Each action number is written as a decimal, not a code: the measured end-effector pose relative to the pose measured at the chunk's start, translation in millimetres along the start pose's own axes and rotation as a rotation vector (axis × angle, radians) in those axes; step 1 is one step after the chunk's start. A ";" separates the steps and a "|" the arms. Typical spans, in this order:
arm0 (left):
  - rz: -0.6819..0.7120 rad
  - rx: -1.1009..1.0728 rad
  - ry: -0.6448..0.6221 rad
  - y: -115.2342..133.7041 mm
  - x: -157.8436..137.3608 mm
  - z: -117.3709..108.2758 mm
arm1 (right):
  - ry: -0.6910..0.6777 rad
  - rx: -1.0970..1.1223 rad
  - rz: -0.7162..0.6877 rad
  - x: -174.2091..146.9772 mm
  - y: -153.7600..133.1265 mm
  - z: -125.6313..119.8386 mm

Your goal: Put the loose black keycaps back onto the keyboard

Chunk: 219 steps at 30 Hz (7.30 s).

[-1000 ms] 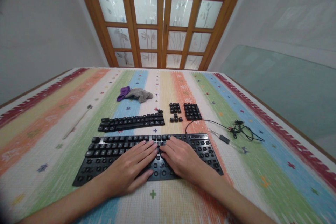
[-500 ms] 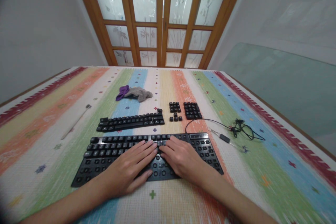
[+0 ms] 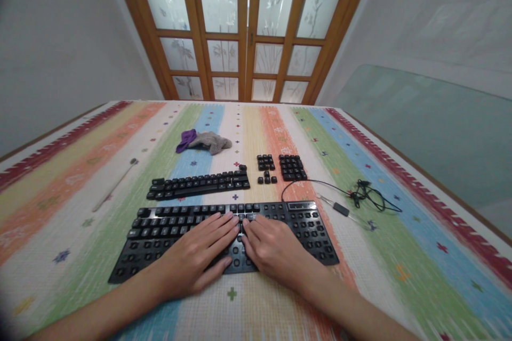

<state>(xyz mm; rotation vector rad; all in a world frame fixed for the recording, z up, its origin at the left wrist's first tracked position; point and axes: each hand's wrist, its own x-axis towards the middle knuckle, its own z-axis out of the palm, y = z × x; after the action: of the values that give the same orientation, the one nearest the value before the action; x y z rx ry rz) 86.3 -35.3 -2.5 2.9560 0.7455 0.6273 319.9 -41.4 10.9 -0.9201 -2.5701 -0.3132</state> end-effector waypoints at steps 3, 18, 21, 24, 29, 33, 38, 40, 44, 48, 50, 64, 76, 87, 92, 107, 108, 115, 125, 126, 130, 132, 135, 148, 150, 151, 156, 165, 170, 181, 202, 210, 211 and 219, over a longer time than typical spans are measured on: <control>0.002 -0.004 -0.004 -0.3 -0.8 1.4 | -0.061 -0.029 -0.012 5.2 -4.3 -0.2; 0.014 0.019 0.017 0.4 -0.9 1.9 | -0.161 -0.008 0.039 5.9 -3.1 1.1; 0.011 0.039 -0.018 0.4 -0.4 0.4 | -0.215 0.141 0.034 11.6 13.1 -8.3; 0.046 0.056 -0.083 -0.2 0.5 -0.8 | -0.172 0.269 0.099 21.2 39.4 -15.4; 0.084 0.025 -0.125 -1.9 1.4 -1.0 | -0.024 0.293 0.243 46.0 82.7 -4.4; 0.076 -0.012 -0.128 -2.3 0.8 -1.3 | -0.044 0.286 0.244 70.6 109.0 16.5; 0.071 -0.028 -0.150 -2.5 -0.1 -2.0 | -0.111 0.298 0.230 92.7 127.6 38.4; 0.073 -0.031 -0.155 -2.7 -0.1 -1.7 | -0.129 0.302 0.223 97.3 131.2 43.5; 0.079 -0.038 -0.130 -3.3 -0.5 -0.2 | -0.172 0.307 0.220 101.0 134.8 47.9; 0.079 -0.048 -0.140 -2.9 -0.9 0.0 | -0.196 0.312 0.235 101.6 136.4 49.4; 0.072 -0.055 -0.146 -2.0 -0.8 -0.8 | -0.202 0.316 0.244 101.9 137.2 50.2; 0.111 0.039 -0.088 3.5 -1.9 3.5 | -0.216 0.334 0.311 112.8 132.9 47.6; 0.231 0.095 0.060 6.7 -2.7 9.9 | -0.176 0.554 0.309 32.2 70.6 -18.3; 0.203 0.061 0.010 9.0 0.2 4.7 | -0.072 0.366 0.066 -6.0 31.5 -14.6; 0.203 0.069 0.011 8.7 -0.2 4.9 | -0.027 0.294 -0.002 -6.9 26.9 -15.4; 0.206 0.071 0.026 8.5 -1.1 6.4 | 0.050 0.082 -0.169 -8.4 22.9 -21.3; 0.207 0.071 0.027 8.6 -0.9 6.3 | 0.051 0.059 -0.175 -8.0 21.7 -22.2; 0.203 0.071 0.031 8.5 -1.2 6.1 | 0.062 -0.029 -0.145 -8.9 16.9 -21.5; 0.202 0.039 0.029 8.9 0.2 7.2 | -0.100 -0.355 -0.146 -12.8 -24.2 -15.9; 0.208 0.038 0.028 8.8 0.2 7.3 | -0.105 -0.370 -0.137 -12.9 -27.0 -14.6; 0.214 0.047 0.023 7.8 0.1 7.3 | -0.124 -0.425 -0.110 -13.5 -33.0 -9.2; 0.221 0.049 0.027 7.6 0.4 7.2 | -0.148 -0.432 -0.102 -13.7 -33.9 -7.6; 0.226 0.044 0.042 8.1 1.0 6.9 | -0.162 -0.419 -0.102 -13.8 -32.6 -6.7; 0.273 0.068 0.035 6.9 -0.7 3.8 | 0.231 0.061 0.238 -9.5 22.7 -29.2; 0.289 0.056 0.058 5.9 -0.4 1.0 | 0.290 0.065 0.299 -10.7 30.8 -33.2; 0.305 0.053 0.075 4.6 -0.1 -1.4 | 0.307 0.068 0.318 -11.3 33.4 -33.9; 0.327 0.129 0.202 -19.5 2.6 -29.7 | 0.249 0.092 0.311 -13.0 36.1 -28.2; -0.246 0.346 0.326 -115.0 -21.1 -103.7 | 0.133 0.089 0.268 -13.0 33.8 -22.1; -0.613 0.211 0.277 -152.3 -48.6 -105.4 | 0.137 0.072 0.237 -13.7 33.7 -20.4; -0.824 -0.081 0.219 -168.9 -73.7 -70.5 | 0.157 0.091 0.202 -13.6 31.4 -15.0; -0.848 -0.251 0.316 -169.9 -70.8 -64.9 | 0.038 0.232 0.109 -13.5 23.4 -8.4; -0.937 -0.348 0.448 -135.7 -74.4 -103.5 | 0.071 0.168 0.075 -16.5 23.6 -6.4; -0.937 -0.373 0.453 -125.9 -75.9 -108.2 | 0.077 0.163 0.071 -16.9 23.7 -6.5; -1.013 -0.390 0.295 -48.7 -111.7 -107.8 | 0.130 0.142 0.046 -17.5 24.3 -7.6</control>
<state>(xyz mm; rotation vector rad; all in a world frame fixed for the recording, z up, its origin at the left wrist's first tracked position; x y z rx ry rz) -67.4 -51.1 48.5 1.7892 1.6968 0.9260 350.1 -35.3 12.0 -0.8767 -2.4145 -0.1685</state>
